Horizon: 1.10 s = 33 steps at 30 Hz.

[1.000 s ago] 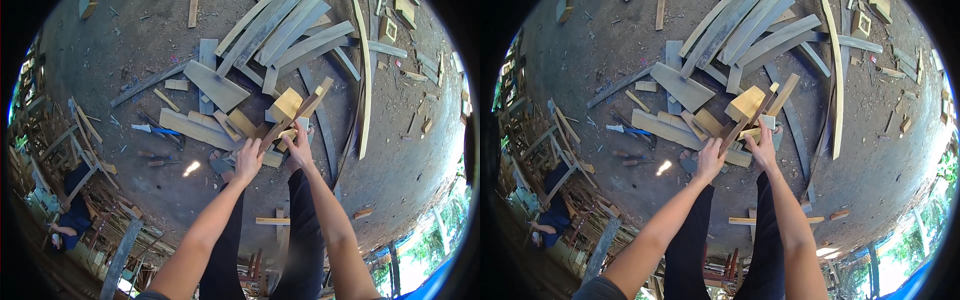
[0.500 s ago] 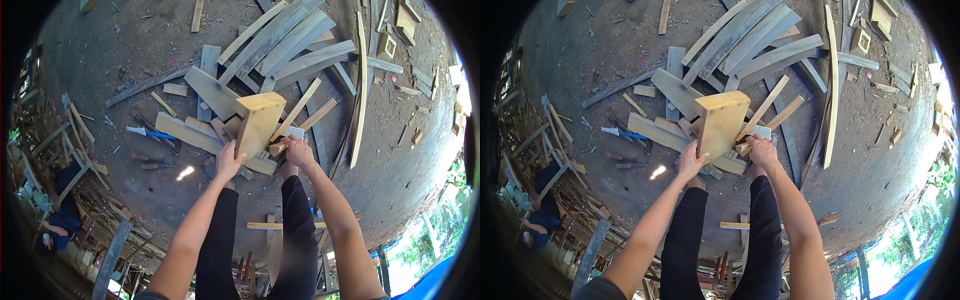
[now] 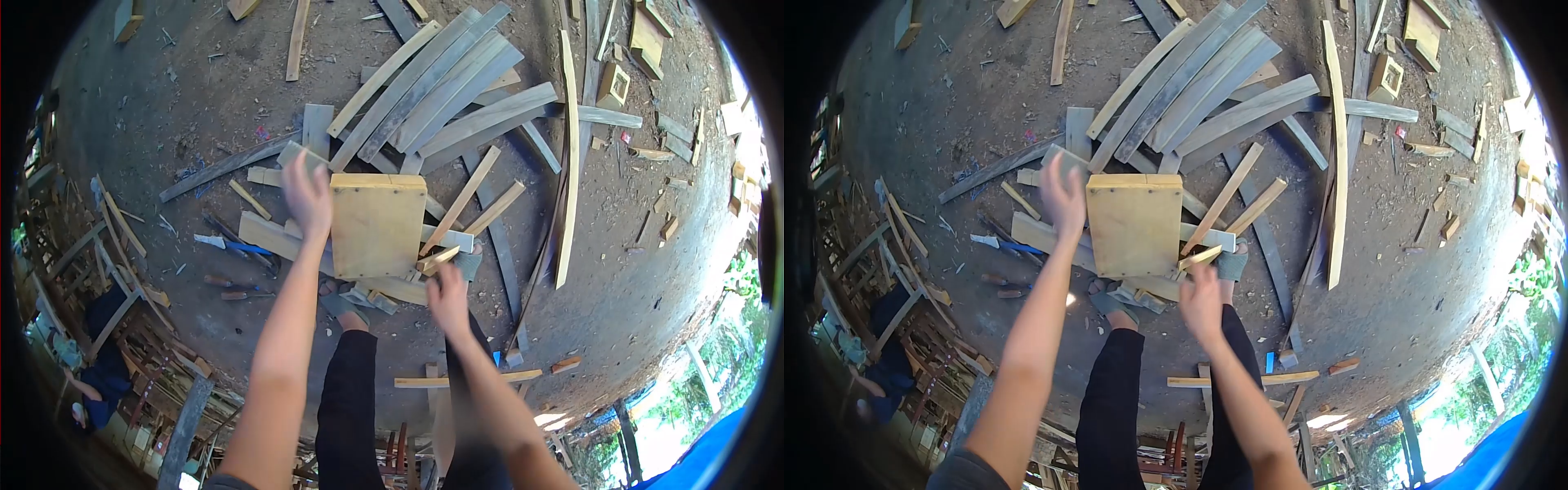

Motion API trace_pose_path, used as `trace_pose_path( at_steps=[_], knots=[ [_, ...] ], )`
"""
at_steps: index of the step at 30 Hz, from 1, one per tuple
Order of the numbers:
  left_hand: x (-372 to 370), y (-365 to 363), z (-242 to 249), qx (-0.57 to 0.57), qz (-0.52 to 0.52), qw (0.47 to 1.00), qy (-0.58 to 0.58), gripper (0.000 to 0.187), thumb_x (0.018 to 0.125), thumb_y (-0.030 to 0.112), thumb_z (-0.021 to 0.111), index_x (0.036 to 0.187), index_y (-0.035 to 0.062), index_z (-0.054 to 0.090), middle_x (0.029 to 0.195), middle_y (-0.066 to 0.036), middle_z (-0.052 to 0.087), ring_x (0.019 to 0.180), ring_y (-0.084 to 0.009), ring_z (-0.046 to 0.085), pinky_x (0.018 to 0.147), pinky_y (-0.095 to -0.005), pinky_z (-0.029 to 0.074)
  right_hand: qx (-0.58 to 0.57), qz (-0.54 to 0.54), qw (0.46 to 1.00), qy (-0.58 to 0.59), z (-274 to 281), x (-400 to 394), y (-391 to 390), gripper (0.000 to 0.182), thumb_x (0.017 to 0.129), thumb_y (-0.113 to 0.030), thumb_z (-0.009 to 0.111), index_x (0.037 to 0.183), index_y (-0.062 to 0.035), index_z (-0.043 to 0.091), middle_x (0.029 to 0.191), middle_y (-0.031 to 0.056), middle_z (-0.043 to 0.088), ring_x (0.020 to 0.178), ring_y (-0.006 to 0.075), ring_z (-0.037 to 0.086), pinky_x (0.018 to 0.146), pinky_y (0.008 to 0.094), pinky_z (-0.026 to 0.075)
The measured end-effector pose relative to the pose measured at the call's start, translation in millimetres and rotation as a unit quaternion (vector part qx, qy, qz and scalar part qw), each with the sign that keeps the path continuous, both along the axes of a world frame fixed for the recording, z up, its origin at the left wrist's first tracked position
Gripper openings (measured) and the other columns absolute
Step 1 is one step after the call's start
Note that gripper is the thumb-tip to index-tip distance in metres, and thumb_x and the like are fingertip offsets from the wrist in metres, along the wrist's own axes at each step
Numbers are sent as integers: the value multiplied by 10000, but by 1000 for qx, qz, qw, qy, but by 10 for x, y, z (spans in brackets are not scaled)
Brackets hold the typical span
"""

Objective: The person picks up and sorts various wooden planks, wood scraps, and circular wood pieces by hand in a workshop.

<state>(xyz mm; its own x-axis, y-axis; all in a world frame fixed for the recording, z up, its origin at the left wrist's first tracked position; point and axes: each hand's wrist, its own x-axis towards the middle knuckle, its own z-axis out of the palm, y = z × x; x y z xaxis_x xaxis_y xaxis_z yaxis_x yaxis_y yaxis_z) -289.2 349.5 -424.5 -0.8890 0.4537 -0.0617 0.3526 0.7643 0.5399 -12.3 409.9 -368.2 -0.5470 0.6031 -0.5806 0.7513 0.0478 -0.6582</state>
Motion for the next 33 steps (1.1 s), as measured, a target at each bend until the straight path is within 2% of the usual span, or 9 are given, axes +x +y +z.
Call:
trace_pose_path(
  at_steps=[4,6,9,12,14,20,24,25,33],
  knots=[
    [-180,912,-320,-96,-248,961,78,657,826,345,665,1319,11,387,1267,-191,483,1192,-347,441,997,-437,380,-152,18,987,56,641,31,-295,385,850,-101,574,1231,-72,525,1150,181,526,1090,374,511,925,416,432],
    [-175,1262,-338,-281,-169,941,-83,831,737,428,734,1327,-6,342,1280,-209,485,1213,-348,441,986,-448,409,-203,15,979,17,694,166,-400,360,865,-119,565,1222,-82,534,1111,155,553,1059,358,541,898,426,445],
    [-238,1211,-604,-221,-158,960,-72,862,669,430,775,1302,18,359,1245,-223,517,1187,-351,487,968,-435,433,-248,63,963,-86,703,171,-355,321,886,-137,545,1202,-81,544,1053,143,580,987,358,581,854,432,465],
    [-493,1171,-501,-173,-186,947,-196,923,633,432,789,1338,-5,383,1222,-242,561,1110,-345,570,936,-398,447,-249,-69,966,25,784,-49,-187,309,896,-108,547,1203,-76,550,1012,145,597,922,331,614,821,380,481],
    [-651,1099,-439,-100,-162,885,-424,1030,636,490,774,1392,-46,325,1332,-270,467,1226,-328,489,1007,-385,385,-260,-108,958,52,768,-50,-142,283,906,-114,534,1186,-78,563,992,145,603,904,316,620,794,369,487],
    [-628,942,-178,-82,-61,846,-523,1140,641,561,748,1444,-48,215,1452,-283,282,1365,-364,274,1116,-403,205,-245,-134,960,-2,718,-5,-29,267,903,-134,526,1152,-49,572,969,150,610,907,334,620,788,403,491],
    [-645,1225,209,-94,-98,863,-487,830,797,500,669,1351,-24,343,1163,-203,552,1055,-258,577,915,-381,465,-251,-145,957,28,732,-38,-23,263,897,-129,529,1142,-47,579,969,143,619,892,326,630,775,403,495],
    [-728,1256,300,-81,-47,809,-581,545,856,396,654,1179,6,452,845,-60,564,685,-127,585,598,-282,521,-255,-143,956,29,715,-36,-32,264,895,-130,530,1141,-47,580,967,144,620,885,328,631,773,405,495],
    [-298,1061,1091,-10,-16,744,-668,298,882,243,647,1027,40,484,748,-33,539,568,-103,533,484,-254,465,-234,-156,959,30,674,-19,-135,263,890,-141,529,1132,-56,589,971,156,622,901,342,624,787,425,487]
  ],
)
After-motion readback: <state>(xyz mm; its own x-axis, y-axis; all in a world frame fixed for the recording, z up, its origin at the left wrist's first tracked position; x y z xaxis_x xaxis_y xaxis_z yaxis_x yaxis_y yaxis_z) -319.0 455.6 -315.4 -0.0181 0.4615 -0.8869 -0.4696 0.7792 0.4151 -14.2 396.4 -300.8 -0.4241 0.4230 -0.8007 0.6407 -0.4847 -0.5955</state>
